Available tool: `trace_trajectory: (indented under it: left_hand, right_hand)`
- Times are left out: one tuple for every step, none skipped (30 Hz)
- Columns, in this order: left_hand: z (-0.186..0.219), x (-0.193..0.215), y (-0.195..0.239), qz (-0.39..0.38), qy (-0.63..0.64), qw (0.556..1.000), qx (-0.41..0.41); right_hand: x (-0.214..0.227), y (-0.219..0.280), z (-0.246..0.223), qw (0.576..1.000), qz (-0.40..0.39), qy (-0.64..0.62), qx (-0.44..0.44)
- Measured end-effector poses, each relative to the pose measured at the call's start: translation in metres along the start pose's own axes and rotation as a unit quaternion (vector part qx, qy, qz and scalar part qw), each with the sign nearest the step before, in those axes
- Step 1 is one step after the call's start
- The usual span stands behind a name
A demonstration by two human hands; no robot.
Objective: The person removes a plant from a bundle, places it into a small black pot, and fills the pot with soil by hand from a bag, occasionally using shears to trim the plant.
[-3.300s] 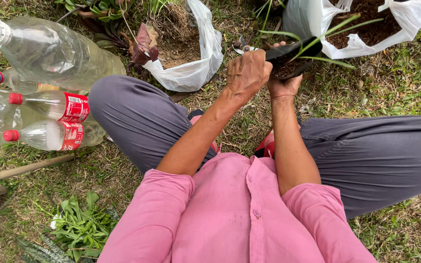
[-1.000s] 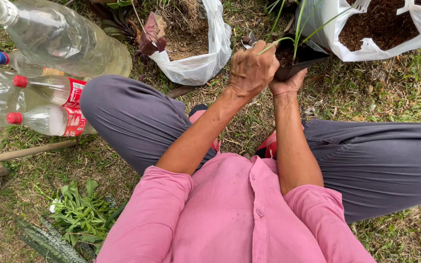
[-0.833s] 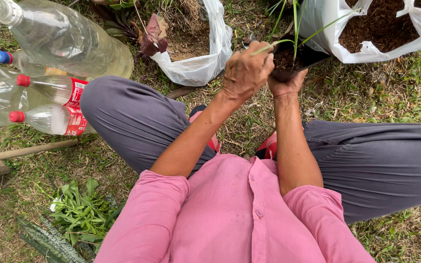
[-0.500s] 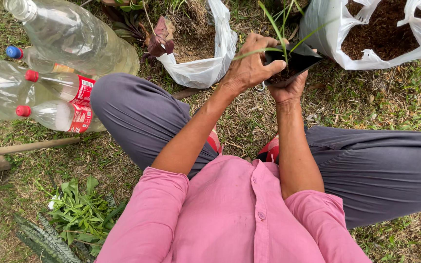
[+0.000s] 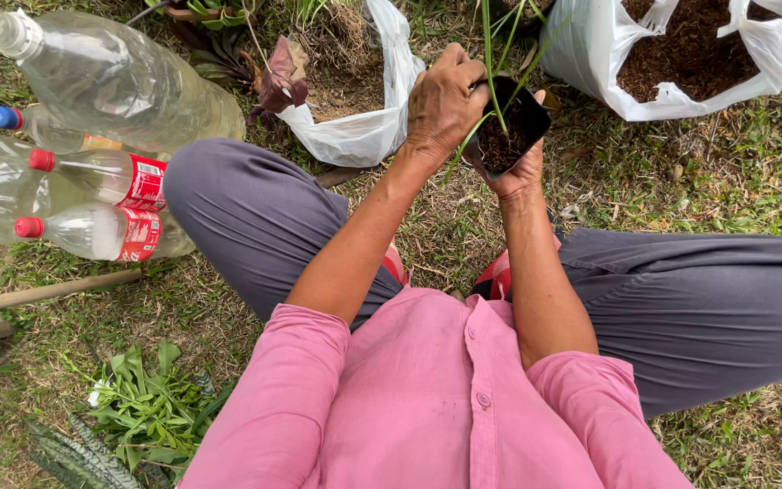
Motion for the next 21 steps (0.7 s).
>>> trace_trajectory:
  left_hand:
    - [-0.002,-0.001,0.0,-0.001,0.009,1.0,0.013]
    - [-0.005,-0.002,0.0,0.005,0.013,1.0,0.015]
    - [-0.008,-0.004,-0.003,0.011,0.017,1.0,0.017]
    - [-0.011,-0.006,-0.005,0.017,0.021,0.999,0.019]
    - [-0.013,-0.007,-0.007,0.015,0.017,0.999,0.023]
    - [-0.014,-0.009,-0.01,0.014,0.013,0.999,0.026]
    - [-0.015,-0.009,-0.012,0.012,0.008,0.999,0.03]
    - [-0.015,-0.009,-0.014,0.003,0.001,1.0,0.028]
    - [-0.015,-0.007,-0.017,-0.006,-0.006,1.0,0.027]
    - [-0.014,-0.005,-0.018,-0.015,-0.013,0.999,0.026]
    - [-0.012,0.0,-0.018,-0.015,0.003,1.0,0.002]
    - [-0.012,0.007,-0.017,-0.015,0.018,0.999,-0.022]
    - [-0.011,0.013,-0.017,-0.016,0.033,0.998,-0.047]
    - [-0.011,0.016,-0.018,-0.04,0.068,0.996,-0.034]
    - [-0.012,0.019,-0.019,-0.064,0.101,0.993,-0.021]
    - [-0.014,0.022,-0.019,-0.088,0.135,0.987,-0.008]
    - [-0.017,0.026,-0.018,-0.078,0.154,0.985,-0.025]
    - [-0.021,0.029,-0.016,-0.067,0.173,0.982,-0.042]
    - [-0.023,0.031,-0.016,-0.057,0.193,0.978,-0.06]
    - [-0.024,0.027,-0.016,-0.102,0.243,0.965,-0.008]
    - [-0.023,0.024,-0.014,-0.146,0.291,0.944,0.045]
  right_hand:
    - [0.001,0.0,0.001,1.0,0.008,-0.006,-0.004]
    - [0.0,0.0,0.001,1.0,-0.011,0.005,-0.017]
    - [-0.002,0.0,0.001,0.999,-0.031,0.017,-0.031]
    - [-0.005,0.001,0.002,0.997,-0.051,0.027,-0.044]
    - [-0.008,0.001,0.002,0.998,-0.046,0.016,-0.047]
    - [-0.011,0.0,0.002,0.998,-0.041,0.005,-0.05]
    - [-0.014,0.0,0.003,0.998,-0.036,-0.007,-0.054]
    - [-0.017,-0.001,0.004,0.999,-0.021,-0.005,-0.046]
    - [-0.02,-0.001,0.005,0.999,-0.005,-0.003,-0.039]
    - [-0.021,-0.001,0.005,0.999,0.011,-0.001,-0.032]
    - [-0.022,-0.001,0.007,1.0,0.006,-0.002,-0.026]
    - [-0.023,-0.002,0.007,1.0,0.002,-0.002,-0.021]
    - [-0.023,-0.002,0.007,1.0,-0.002,-0.003,-0.015]
    - [-0.021,-0.003,0.005,1.0,0.014,-0.011,-0.01]
    - [-0.02,-0.003,0.005,0.999,0.03,-0.02,-0.005]
    - [-0.019,-0.004,0.004,0.999,0.046,-0.028,0.0]
    - [-0.019,-0.005,0.003,0.999,0.04,-0.015,0.011]
    - [-0.019,-0.006,0.003,0.999,0.034,-0.002,0.022]
    - [-0.019,-0.007,0.002,0.999,0.029,0.012,0.033]
    - [-0.019,-0.008,0.001,0.999,0.031,0.01,0.039]
    - [-0.018,-0.008,0.0,0.998,0.033,0.009,0.043]
Point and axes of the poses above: each hand's wrist, its own y-axis away from the middle knuckle, its own x-axis out of the back of the hand, z = x × y, the point moved 2 cm from there along -y, towards the middle knuckle, and after that the axes turned 15 degrees about -y, right-handed, at the moved point
